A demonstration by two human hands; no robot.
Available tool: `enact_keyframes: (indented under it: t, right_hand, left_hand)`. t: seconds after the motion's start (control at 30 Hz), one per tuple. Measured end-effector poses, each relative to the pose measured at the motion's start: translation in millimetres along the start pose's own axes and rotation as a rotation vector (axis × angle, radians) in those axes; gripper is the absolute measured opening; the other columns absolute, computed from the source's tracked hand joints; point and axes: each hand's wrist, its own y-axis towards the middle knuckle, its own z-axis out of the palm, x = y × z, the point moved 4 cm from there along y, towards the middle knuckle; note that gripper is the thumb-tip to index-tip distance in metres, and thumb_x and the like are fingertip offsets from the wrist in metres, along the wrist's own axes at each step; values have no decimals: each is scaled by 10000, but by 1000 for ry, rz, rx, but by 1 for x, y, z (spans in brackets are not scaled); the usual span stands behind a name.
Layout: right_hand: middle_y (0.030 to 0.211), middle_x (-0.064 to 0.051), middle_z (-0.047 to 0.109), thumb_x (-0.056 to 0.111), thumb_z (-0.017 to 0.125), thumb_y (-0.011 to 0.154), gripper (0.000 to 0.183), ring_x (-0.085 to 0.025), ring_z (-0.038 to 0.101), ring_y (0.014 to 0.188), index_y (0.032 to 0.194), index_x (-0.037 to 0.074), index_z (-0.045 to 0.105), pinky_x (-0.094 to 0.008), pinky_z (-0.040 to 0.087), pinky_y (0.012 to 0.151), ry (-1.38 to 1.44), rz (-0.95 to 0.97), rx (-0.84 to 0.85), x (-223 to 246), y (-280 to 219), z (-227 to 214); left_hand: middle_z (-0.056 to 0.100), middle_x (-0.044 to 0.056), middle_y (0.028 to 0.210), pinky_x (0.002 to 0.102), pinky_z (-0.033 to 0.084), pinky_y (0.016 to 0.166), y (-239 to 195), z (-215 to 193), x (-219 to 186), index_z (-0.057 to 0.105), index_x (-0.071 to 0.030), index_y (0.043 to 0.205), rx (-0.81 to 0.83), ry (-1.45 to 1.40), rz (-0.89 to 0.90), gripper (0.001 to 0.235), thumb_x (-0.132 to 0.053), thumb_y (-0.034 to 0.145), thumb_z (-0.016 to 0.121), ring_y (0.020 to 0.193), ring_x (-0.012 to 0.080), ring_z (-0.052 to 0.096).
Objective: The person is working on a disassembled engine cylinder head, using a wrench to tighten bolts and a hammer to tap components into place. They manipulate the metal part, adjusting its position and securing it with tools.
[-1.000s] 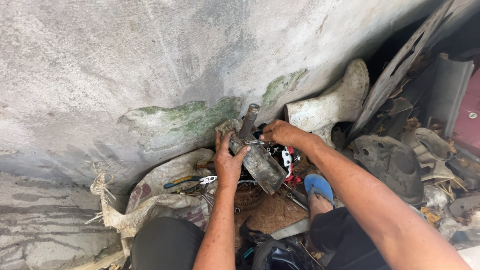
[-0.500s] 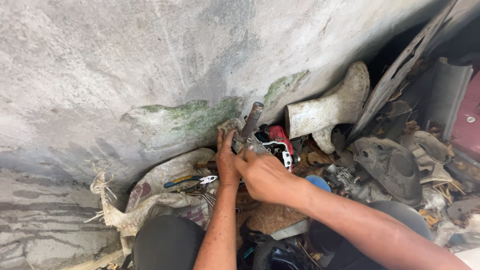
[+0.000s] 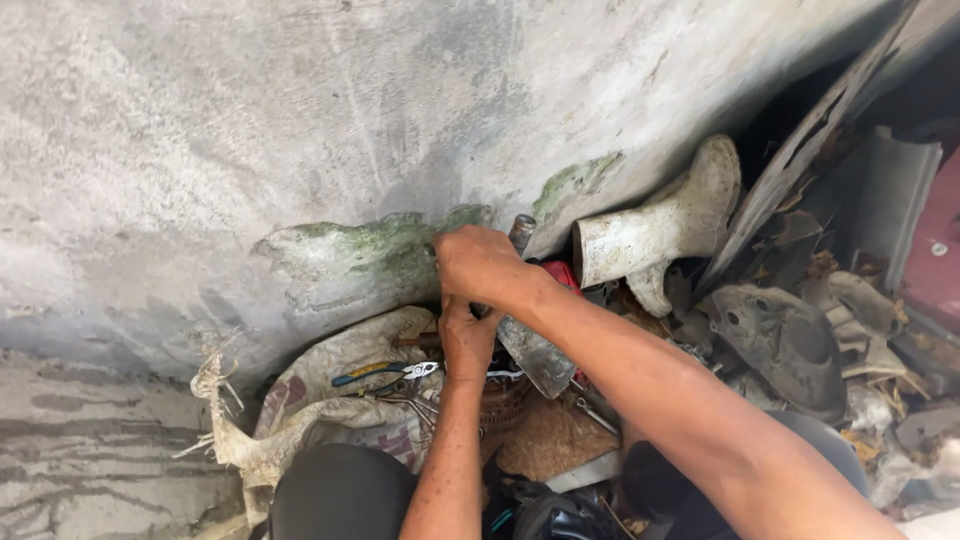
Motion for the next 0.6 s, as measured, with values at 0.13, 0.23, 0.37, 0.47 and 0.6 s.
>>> enact_keyframes:
  t: [0.13,0.23,0.37,0.47,0.6]
  right_hand:
    - [828,-267,732,197,628,918,260,-509,725,811,1089,39,743,-630,588,664,141,0,-70,20,-55,-42]
    - [929,-274,729,101,578,965,306,-477,728,829,1256,41,648,-548,620,579,323,-39,-74,26,-101,-75]
    - [1246,-291,680,91,719,854,623,-391,709,1019,1434,-5,514,-480,638,851,892,142,350,6,-161,-67]
    - [1123,-243,721,123,747,851,580,-283,732,864,1371,-42,553,-362,640,666,1080,134,394,-31,-183,-26]
    - [869,-182,760,-7,554,954,216,-206,741,658,1079,-19,729,-257,562,472,1099,238,138,-89,-187,27]
  left_hand:
    - [483,104,1538,588,467,1092,-7,-8,-30,623,-251,1398,-5,6,41,688,-361,767,874,1337,404,514]
    - [386,178,1586,624,422,1136,-15,-12,-44,589,-214,1420,23,-4,54,670,-304,802,834,1371,467,447]
    - [302,265,1610,660,385,1134,-14,-16,-52,607,-172,1396,41,-62,42,646,-308,806,832,1369,544,400]
    - [339,246,1597,599,404,1130,-7,-12,-37,615,-220,1384,22,-11,60,695,-327,752,884,1360,507,443]
    - [418,205,1573,530,427,1129,-12,-10,-31,652,-301,1330,-20,49,52,683,-316,705,928,1337,452,505]
